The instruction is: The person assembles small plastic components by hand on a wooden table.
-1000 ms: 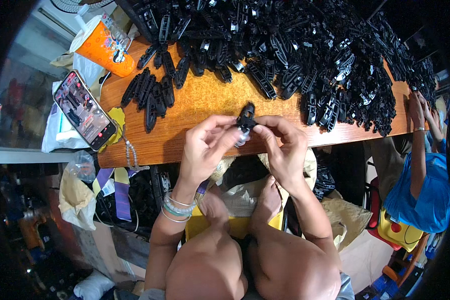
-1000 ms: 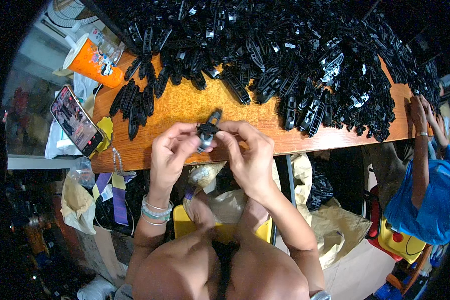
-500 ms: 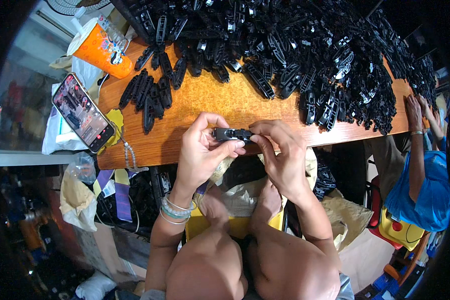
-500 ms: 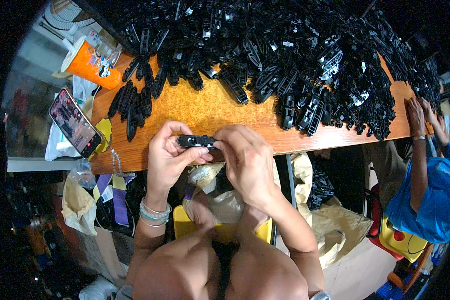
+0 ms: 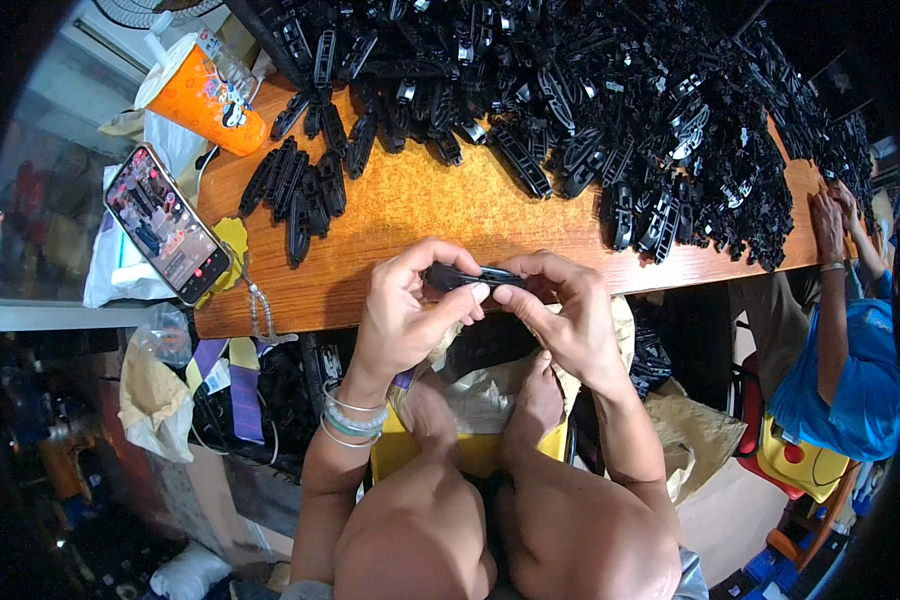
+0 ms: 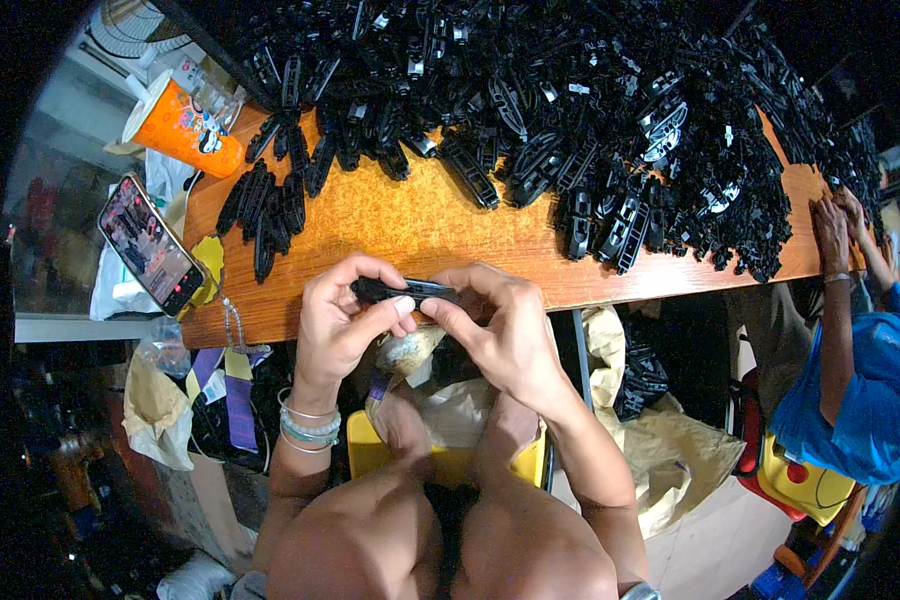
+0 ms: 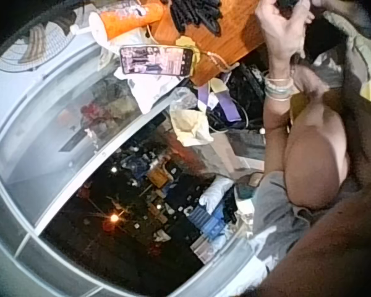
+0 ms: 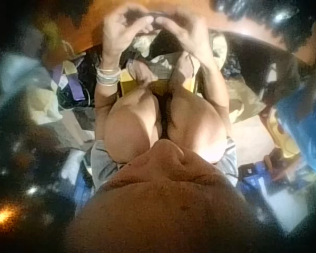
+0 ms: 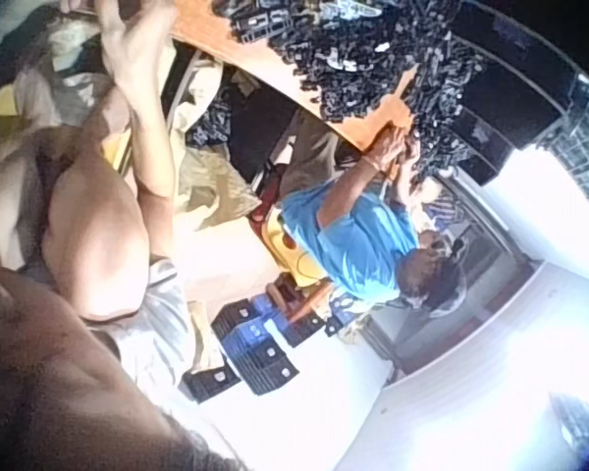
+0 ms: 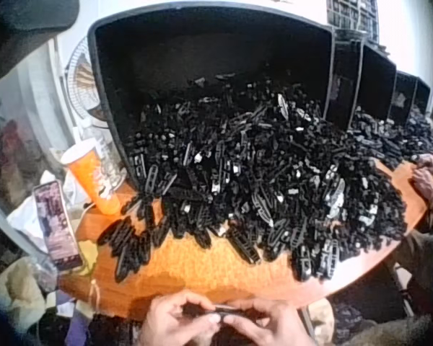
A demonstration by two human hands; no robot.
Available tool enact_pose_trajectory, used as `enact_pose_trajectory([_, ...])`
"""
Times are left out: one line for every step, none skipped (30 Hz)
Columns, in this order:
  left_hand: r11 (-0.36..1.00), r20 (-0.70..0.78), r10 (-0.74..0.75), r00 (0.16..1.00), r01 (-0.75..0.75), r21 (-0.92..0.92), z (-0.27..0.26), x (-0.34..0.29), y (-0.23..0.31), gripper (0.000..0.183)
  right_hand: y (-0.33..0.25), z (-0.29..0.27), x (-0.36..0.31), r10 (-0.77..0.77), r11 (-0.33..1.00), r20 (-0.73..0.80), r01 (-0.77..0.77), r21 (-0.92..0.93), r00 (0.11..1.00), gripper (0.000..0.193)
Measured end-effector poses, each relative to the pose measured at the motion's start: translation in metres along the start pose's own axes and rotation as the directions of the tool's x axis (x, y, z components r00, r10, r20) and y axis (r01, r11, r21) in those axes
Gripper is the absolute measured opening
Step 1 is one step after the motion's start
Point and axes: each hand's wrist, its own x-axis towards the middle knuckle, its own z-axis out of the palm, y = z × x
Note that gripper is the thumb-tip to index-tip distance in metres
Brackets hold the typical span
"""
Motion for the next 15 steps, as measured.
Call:
enact_pose_trajectory([1.000, 0.003, 0.000, 1.000, 0.000, -0.001, 0.001, 0.000, 0.001, 0.015, -0.001, -0.003, -0.001, 0.048, 0.997, 0.021, -0.049, 0.057, 0.999, 0.025])
enact_pose_trajectory([1.000, 0.035, -0.021, 0.999, 0.021, 0.004, 0.001, 0.001, 0.003, 0.013, -0.001, -0.006, -0.001, 0.048, 0.997, 0.017, -0.049, 0.056, 0.999, 0.025])
enact_pose_trajectory([0.999, 0.067, -0.041, 0.997, 0.041, 0.009, 0.002, 0.002, 0.006, 0.013, -0.001, -0.011, -0.002, 0.044, 0.996, 0.075, -0.050, 0.071, 0.996, 0.023])
enact_pose_trajectory([0.995, 0.141, -0.088, 0.986, 0.080, 0.063, -0.004, 0.003, 0.010, 0.015, 0.000, -0.014, -0.002, 0.037, 0.994, 0.140, -0.050, 0.092, 0.989, 0.021])
enact_pose_trajectory([0.994, 0.139, -0.090, 0.986, 0.081, 0.067, -0.010, 0.006, 0.009, 0.015, 0.001, -0.019, -0.002, 0.036, 0.994, 0.143, -0.050, 0.096, 0.989, 0.021])
enact_pose_trajectory([0.990, 0.136, -0.032, 0.990, 0.013, 0.143, -0.017, 0.012, 0.005, 0.015, 0.002, -0.025, -0.003, 0.016, 0.999, 0.282, -0.024, 0.025, 0.959, 0.018])
enact_pose_trajectory([0.976, 0.142, 0.025, 0.990, -0.055, 0.209, -0.024, 0.021, 0.001, 0.015, 0.004, -0.028, -0.003, 0.014, 0.999, 0.412, 0.007, -0.050, 0.911, 0.016])
enact_pose_trajectory([0.839, 0.138, 0.139, 0.981, -0.191, 0.510, -0.029, 0.035, 0.002, 0.015, 0.002, -0.028, -0.007, 0.121, 0.992, 0.430, -0.118, -0.034, 0.895, 0.014])
enact_pose_trajectory([0.779, 0.063, 0.294, 0.954, -0.277, 0.563, -0.030, 0.052, -0.005, 0.014, 0.002, -0.028, -0.005, 0.126, 0.992, 0.426, -0.120, -0.041, 0.896, 0.014])
enact_pose_trajectory([0.696, 0.075, 0.343, 0.936, -0.307, 0.649, -0.027, 0.068, 0.000, 0.015, 0.002, -0.031, -0.002, 0.092, 0.996, 0.335, -0.080, -0.048, 0.938, 0.012])
enact_pose_trajectory([0.598, 0.089, 0.390, 0.916, -0.325, 0.733, -0.026, 0.078, 0.007, 0.017, 0.002, -0.032, 0.004, 0.048, 0.998, 0.247, -0.036, -0.054, 0.968, 0.010])
enact_pose_trajectory([0.595, 0.089, 0.393, 0.915, -0.327, 0.734, -0.020, 0.083, 0.012, 0.017, -0.003, -0.033, 0.014, 0.051, 0.983, 0.091, -0.034, -0.182, 0.995, 0.009])
enact_pose_trajectory([0.471, 0.180, 0.400, 0.899, -0.370, 0.801, -0.006, 0.091, 0.014, 0.021, 0.011, -0.040, 0.028, -0.360, 0.871, -0.051, 0.316, -0.377, 0.931, 0.010])
enact_pose_trajectory([0.332, 0.263, 0.387, 0.884, -0.399, 0.855, 0.002, 0.095, 0.014, 0.027, 0.009, -0.042, 0.042, -0.353, 0.843, -0.163, 0.238, -0.482, 0.921, 0.011])
enact_pose_trajectory([0.330, 0.261, 0.386, 0.885, -0.397, 0.856, 0.008, 0.101, 0.010, 0.027, 0.011, -0.043, 0.056, -0.450, 0.747, -0.218, 0.232, -0.623, 0.866, 0.012])
